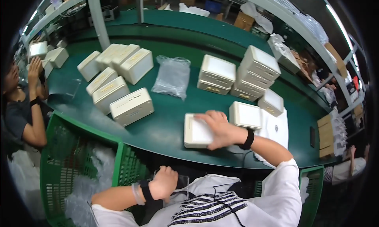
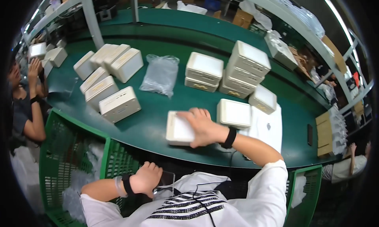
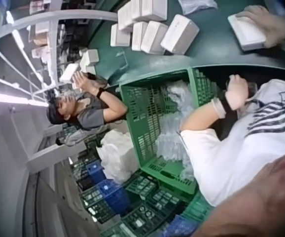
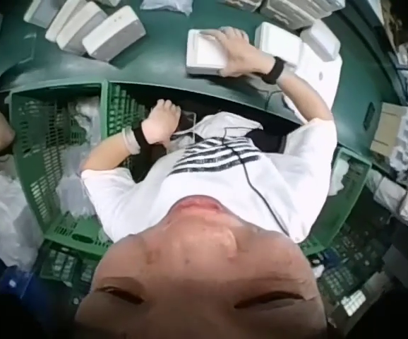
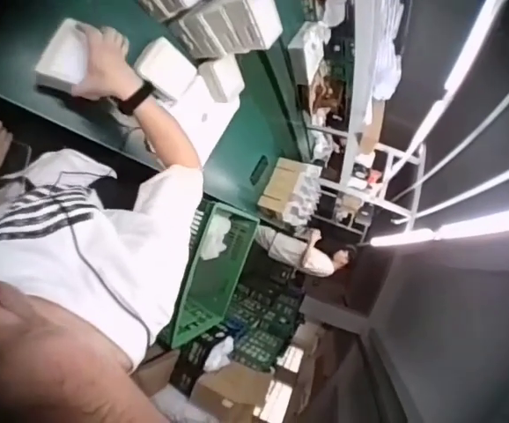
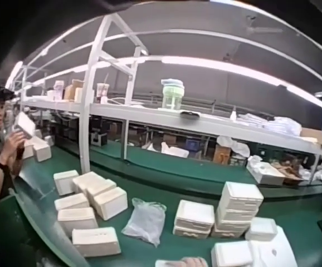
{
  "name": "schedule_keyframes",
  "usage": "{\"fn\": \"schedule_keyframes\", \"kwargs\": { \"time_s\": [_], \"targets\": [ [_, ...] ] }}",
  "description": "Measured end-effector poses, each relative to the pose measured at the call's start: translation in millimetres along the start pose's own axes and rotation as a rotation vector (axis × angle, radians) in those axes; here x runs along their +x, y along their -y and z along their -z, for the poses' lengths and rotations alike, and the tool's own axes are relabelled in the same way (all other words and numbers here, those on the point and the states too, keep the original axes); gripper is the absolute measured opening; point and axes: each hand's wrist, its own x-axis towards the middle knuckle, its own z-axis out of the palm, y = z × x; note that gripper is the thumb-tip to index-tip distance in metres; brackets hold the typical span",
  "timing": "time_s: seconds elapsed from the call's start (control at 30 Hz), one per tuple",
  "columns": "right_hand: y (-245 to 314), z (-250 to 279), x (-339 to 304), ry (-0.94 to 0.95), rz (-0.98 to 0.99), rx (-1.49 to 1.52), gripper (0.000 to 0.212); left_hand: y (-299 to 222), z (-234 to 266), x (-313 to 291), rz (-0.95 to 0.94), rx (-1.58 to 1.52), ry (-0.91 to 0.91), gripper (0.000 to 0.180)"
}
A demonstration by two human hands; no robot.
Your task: The person removes plastic covers from a bag and fits them onto the screens of speakers by hand. The person then turns the speakers over and stacks them on the table, repeating the process for several units.
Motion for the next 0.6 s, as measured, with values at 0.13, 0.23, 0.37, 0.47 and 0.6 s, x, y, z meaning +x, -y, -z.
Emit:
{"fn": "schedule_keyframes", "kwargs": {
  "time_s": [0.13, 0.23, 0.37, 0.47, 0.6],
  "targets": [
    [-45, 87, 30, -0.298, 0.104, -0.037, 0.099, 7, 4, 4, 0.001, -0.053, 0.036, 0.1],
    [-80, 152, 64, -0.293, -0.11, 0.009, 0.098, 13, 9, 0, 0.006, -0.052, 0.062, 0.102],
    [-139, 155, 88, -0.19, -0.265, 0.156, 0.1, 24, 14, 5, 0.014, -0.108, 0.02, 0.1],
    [-148, 138, 78, -0.234, -0.123, -0.246, 0.099, 31, 21, 4, 0.018, -0.157, -0.015, 0.105],
    [-29, 152, -18, -0.066, -0.035, -0.086, 0.1, 34, 20, -13, 0.043, -0.25, -0.104, 0.106]
  ]
}}
